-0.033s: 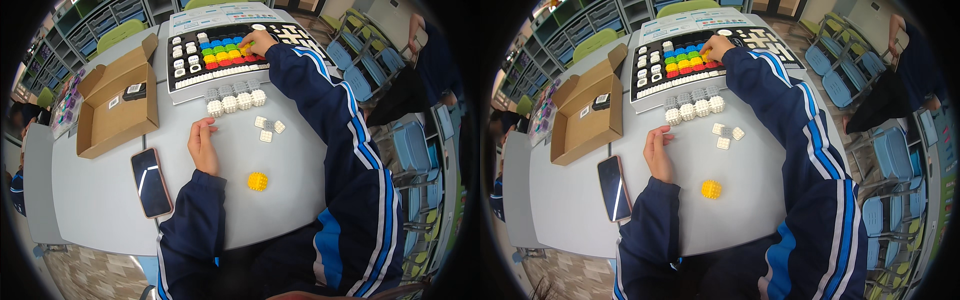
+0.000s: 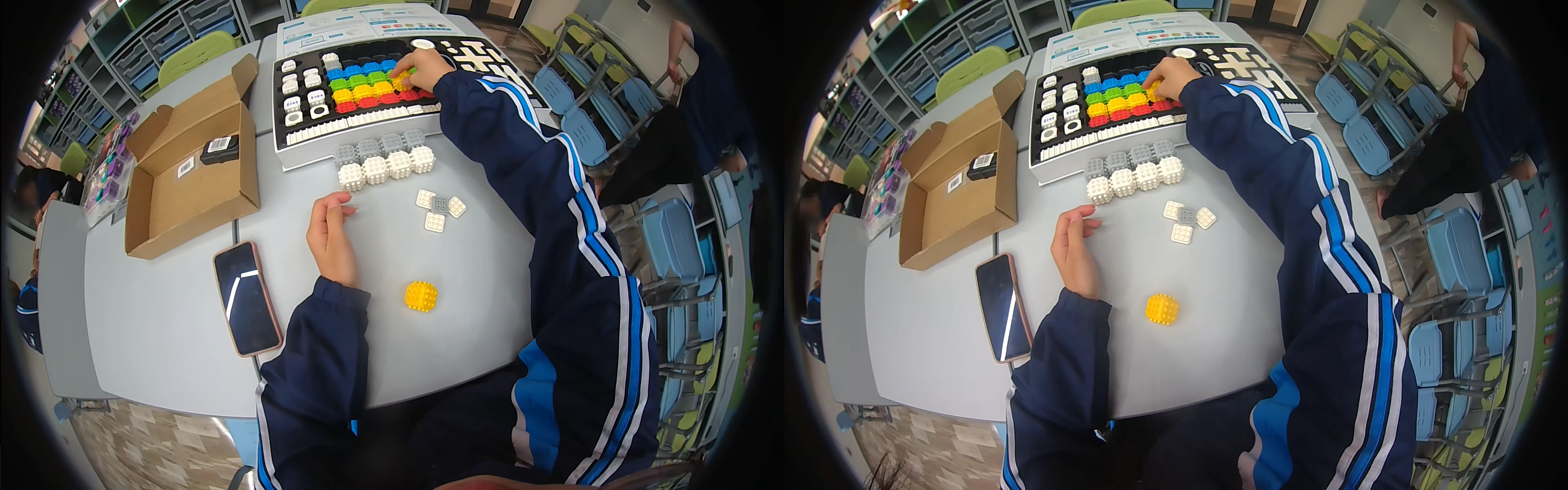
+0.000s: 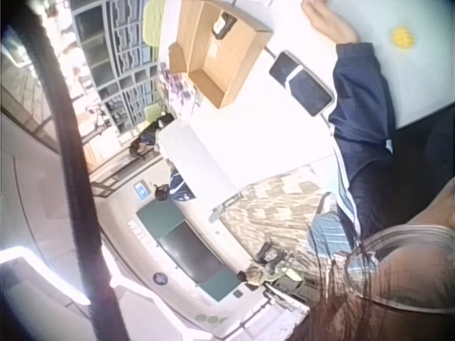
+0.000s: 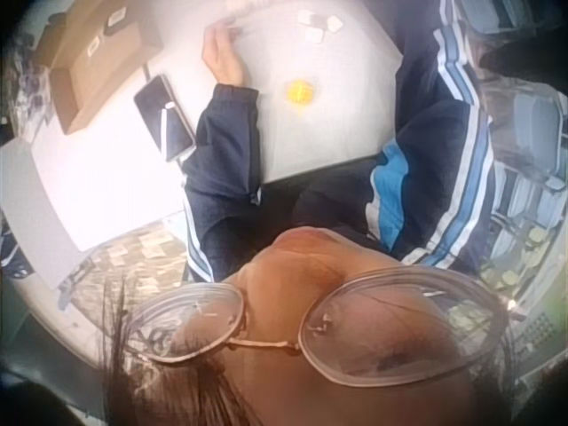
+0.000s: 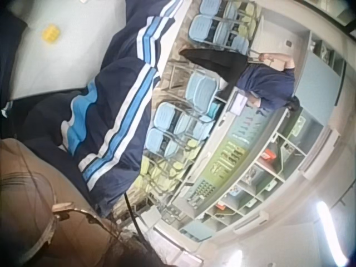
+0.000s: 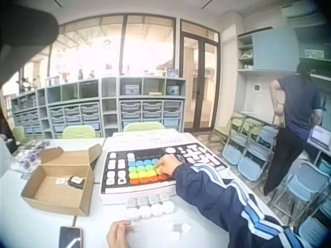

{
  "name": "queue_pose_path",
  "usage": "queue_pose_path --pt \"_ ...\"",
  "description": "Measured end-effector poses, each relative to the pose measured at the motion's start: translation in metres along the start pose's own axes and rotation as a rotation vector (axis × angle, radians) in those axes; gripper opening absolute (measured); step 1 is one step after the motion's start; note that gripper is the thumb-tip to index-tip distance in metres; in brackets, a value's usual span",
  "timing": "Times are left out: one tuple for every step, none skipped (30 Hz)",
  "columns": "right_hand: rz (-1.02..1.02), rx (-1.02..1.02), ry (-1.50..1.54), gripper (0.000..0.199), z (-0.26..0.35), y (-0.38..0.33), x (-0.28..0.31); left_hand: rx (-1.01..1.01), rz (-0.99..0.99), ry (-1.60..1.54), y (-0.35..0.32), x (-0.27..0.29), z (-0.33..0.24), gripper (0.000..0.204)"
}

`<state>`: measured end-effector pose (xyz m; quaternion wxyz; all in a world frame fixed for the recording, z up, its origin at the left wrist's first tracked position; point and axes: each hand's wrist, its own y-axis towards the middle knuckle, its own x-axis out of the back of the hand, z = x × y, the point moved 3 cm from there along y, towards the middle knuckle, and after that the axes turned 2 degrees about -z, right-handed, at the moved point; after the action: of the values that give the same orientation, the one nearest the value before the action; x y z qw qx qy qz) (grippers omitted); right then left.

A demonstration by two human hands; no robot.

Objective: The person assembles small colorful building blocks into a long linear structure on a white table. They pick up individual blocks, connect them end-to-end, and occasionally adjust the alignment of the growing chain.

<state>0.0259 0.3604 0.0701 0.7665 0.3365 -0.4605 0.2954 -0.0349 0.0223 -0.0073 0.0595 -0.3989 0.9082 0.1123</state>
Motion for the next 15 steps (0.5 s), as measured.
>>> queue_pose_path --pt "-0.003 0.011 0.003 0.03 -0.002 0.0007 0.0 -0.005 0.002 0.003 0.0003 0.0 0.0 0.03" --pt "-0.005 0.021 0.006 0.029 -0.0037 0.0014 -0.0005 -0.01 0.004 0.007 0.0009 0.0001 -0.0003 0.03" --pt "-0.013 0.022 0.015 0.029 -0.0047 0.0019 -0.0012 -0.014 0.006 0.01 0.0011 -0.0001 -0.0004 0.03" --pt "-0.02 0.023 0.023 0.028 -0.0056 0.0024 -0.0021 -0.017 0.004 0.002 0.0009 -0.0006 -0.0006 0.03" --pt "-0.027 0.023 0.032 0.027 -0.0068 0.0028 -0.0026 -0.019 0.002 -0.006 0.0006 -0.0013 -0.0009 0.03" --pt "-0.036 0.032 0.028 0.027 -0.0071 0.004 -0.0008 -0.028 0.001 -0.016 0.0023 -0.0018 -0.0006 0.03" --pt "-0.044 0.041 0.024 0.027 -0.0078 0.005 0.0014 -0.033 0.004 -0.018 0.0041 -0.0024 0.0 0.03" --pt "-0.052 0.05 0.02 0.027 -0.0084 0.0063 0.0033 -0.039 0.008 -0.02 0.0059 -0.003 0.0007 0.03" --pt "-0.055 0.058 0.025 0.027 -0.0092 0.0059 0.0023 -0.037 0.01 -0.019 0.0058 -0.0032 0.0012 0.03" --pt "-0.057 0.065 0.029 0.027 -0.01 0.0056 0.0015 -0.033 0.014 -0.026 0.0054 -0.0034 0.0013 0.029" --pt "-0.06 0.072 0.033 0.027 -0.011 0.0052 0.0007 -0.029 0.019 -0.033 0.005 -0.0036 0.0009 0.027" --pt "-0.064 0.075 0.037 0.026 -0.0092 0.0048 0.0002 -0.026 0.02 -0.039 0.0048 -0.0029 0.0003 0.026" --pt "-0.068 0.078 0.042 0.026 -0.0075 0.0042 -0.0002 -0.025 0.019 -0.034 0.0049 -0.0021 0.0006 0.026" --pt "-0.072 0.081 0.046 0.026 -0.0058 0.0039 -0.0003 -0.025 0.018 -0.029 0.0052 -0.0012 0.0009 0.026" --pt "-0.078 0.086 0.047 0.026 -0.0064 0.0033 0.0003 -0.023 0.019 -0.026 0.0053 -0.0014 0.0012 0.026"
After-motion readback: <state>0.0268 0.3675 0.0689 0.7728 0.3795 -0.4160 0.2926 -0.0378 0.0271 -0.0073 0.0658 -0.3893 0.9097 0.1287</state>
